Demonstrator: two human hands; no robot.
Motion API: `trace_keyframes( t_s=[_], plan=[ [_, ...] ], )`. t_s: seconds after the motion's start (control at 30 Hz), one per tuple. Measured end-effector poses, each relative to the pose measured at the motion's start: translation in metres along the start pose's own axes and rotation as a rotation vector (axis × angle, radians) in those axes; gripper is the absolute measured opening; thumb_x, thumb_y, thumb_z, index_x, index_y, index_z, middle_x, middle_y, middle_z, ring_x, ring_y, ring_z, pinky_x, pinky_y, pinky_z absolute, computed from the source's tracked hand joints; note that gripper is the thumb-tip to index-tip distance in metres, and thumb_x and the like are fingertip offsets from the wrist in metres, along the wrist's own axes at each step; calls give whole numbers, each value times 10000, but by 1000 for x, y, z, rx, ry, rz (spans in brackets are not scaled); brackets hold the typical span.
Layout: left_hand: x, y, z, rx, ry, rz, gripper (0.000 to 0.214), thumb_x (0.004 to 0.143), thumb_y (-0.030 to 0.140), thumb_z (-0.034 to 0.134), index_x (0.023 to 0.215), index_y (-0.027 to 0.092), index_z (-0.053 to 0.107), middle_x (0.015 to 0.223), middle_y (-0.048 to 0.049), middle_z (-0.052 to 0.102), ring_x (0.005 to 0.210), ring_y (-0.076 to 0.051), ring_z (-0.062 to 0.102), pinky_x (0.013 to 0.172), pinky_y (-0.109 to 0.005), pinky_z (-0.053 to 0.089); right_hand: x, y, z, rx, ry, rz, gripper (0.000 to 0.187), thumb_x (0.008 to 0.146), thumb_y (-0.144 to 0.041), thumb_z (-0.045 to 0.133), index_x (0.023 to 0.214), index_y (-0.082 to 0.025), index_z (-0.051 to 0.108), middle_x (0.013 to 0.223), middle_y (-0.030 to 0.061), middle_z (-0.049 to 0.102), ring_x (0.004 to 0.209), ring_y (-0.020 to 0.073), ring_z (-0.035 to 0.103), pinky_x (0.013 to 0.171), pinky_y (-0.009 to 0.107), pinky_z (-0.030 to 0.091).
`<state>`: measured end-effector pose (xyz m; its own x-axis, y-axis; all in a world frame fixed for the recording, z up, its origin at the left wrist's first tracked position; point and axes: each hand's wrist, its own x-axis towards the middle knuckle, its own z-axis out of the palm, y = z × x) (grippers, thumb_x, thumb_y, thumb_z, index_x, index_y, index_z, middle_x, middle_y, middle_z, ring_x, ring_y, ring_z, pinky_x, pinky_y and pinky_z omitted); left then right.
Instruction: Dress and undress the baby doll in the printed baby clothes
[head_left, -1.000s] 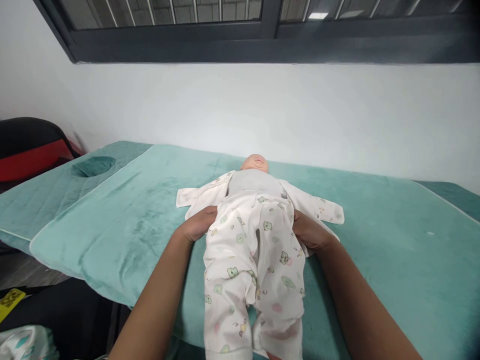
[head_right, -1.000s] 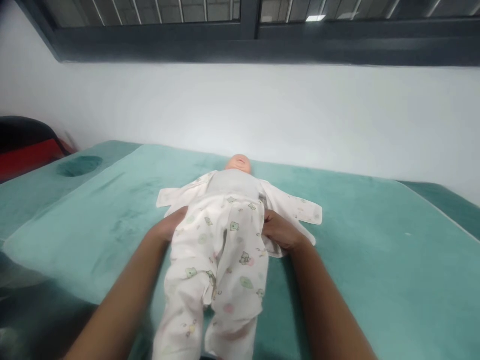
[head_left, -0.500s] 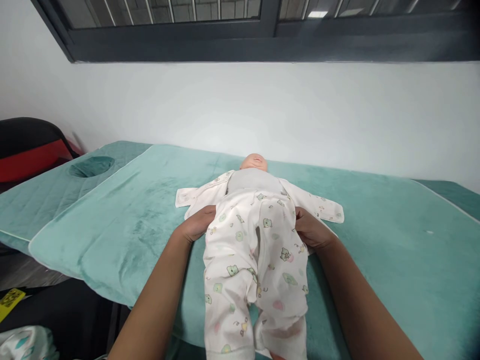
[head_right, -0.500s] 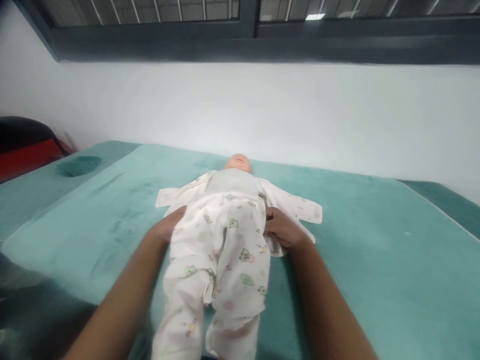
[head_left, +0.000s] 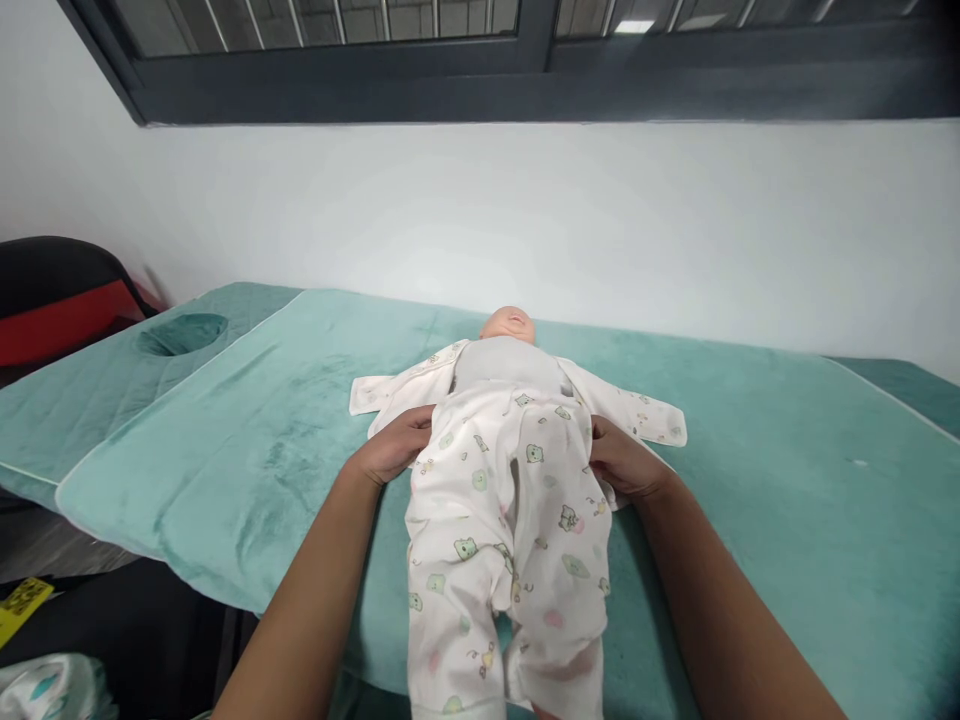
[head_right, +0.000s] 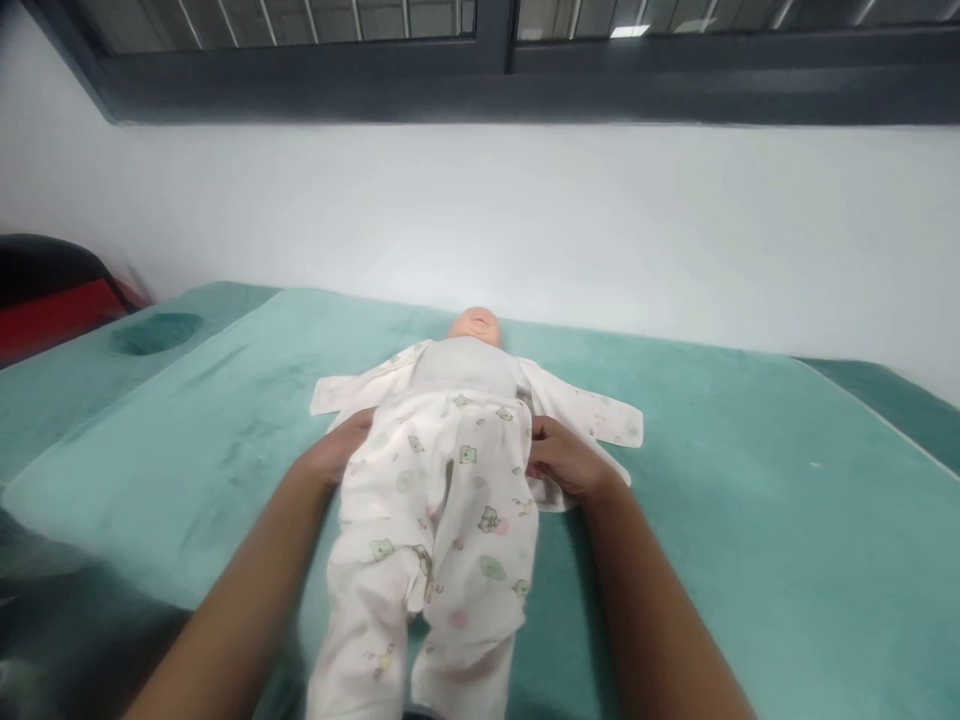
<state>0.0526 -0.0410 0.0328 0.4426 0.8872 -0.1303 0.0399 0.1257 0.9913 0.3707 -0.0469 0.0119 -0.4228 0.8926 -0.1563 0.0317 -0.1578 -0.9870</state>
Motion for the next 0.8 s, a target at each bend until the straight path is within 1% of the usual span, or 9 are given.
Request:
trace_keyframes(
  t_s=[0.1, 0.17, 0.23, 0.33, 0.4, 0.5, 0.57, 0.7, 0.8],
  plan=[
    [3, -8, -3, -68, -17, 19, 499, 635, 283, 765, 1107, 143, 683, 947, -93, 735, 902, -263, 647, 755, -326, 485, 0, 0, 2, 25, -12, -16, 155, 661, -255, 738, 792, -176, 760, 692, 32, 717, 735, 220, 665, 679, 317, 519],
    [4, -10, -4, -68, -20, 23, 504, 618, 260, 769, 1098, 140, 677, 907, -82, 730, 858, -249, 649, 727, -315, 483, 0, 0, 2, 52, -21, -32, 176, 673, -234, 724, 837, -182, 764, 774, 30, 738, 796, 224, 672, 724, 319, 515],
    [4, -9, -4, -60, -18, 25, 479, 604, 255, 769, 1058, 131, 679, 855, -70, 721, 813, -236, 645, 708, -310, 483, 1, 2, 2, 76, -33, -32, 204, 666, -221, 730, 863, -182, 764, 809, 33, 744, 810, 223, 674, 725, 316, 512],
    [4, -8, -3, -61, -22, 20, 424, 596, 245, 760, 994, 127, 676, 827, -61, 707, 785, -221, 637, 692, -300, 480, 1, 4, 1, 110, -52, -9, 209, 645, -227, 753, 846, -173, 754, 759, 31, 726, 755, 201, 663, 696, 306, 512],
    [4, -8, -4, -74, -30, 21, 391, 596, 228, 750, 966, 134, 669, 829, -54, 699, 780, -211, 631, 690, -291, 479, 1, 3, 1, 112, -48, 1, 172, 632, -240, 771, 787, -173, 738, 678, 13, 691, 674, 171, 632, 647, 288, 503],
    [4, -10, -4, -85, -29, 22, 340, 601, 207, 732, 927, 144, 660, 795, -34, 681, 755, -196, 617, 683, -286, 474, 0, 1, 1, 87, -12, 9, 150, 620, -272, 787, 679, -172, 691, 566, -14, 614, 551, 126, 549, 535, 254, 447],
    [4, -11, -5, -87, -19, 23, 302, 611, 204, 721, 900, 148, 654, 760, -20, 664, 736, -188, 606, 677, -285, 470, -1, -1, 1, 71, -12, 24, 176, 619, -288, 792, 657, -163, 675, 553, -18, 594, 522, 109, 514, 499, 241, 409],
    [3, -12, -5, -100, -16, 30, 258, 624, 199, 711, 867, 152, 638, 717, -3, 631, 715, -175, 587, 656, -273, 458, -4, -3, -3, 52, -68, 46, 213, 603, -292, 814, 701, -147, 693, 609, 1, 618, 541, 108, 516, 515, 240, 408],
    [3, -13, -5, -111, -21, 44, 245, 631, 205, 712, 857, 157, 629, 711, 2, 615, 694, -164, 571, 639, -267, 446, -4, -1, -6, 86, -35, 35, 247, 617, -351, 821, 680, -157, 681, 577, -1, 595, 533, 112, 504, 525, 249, 421]
  ],
)
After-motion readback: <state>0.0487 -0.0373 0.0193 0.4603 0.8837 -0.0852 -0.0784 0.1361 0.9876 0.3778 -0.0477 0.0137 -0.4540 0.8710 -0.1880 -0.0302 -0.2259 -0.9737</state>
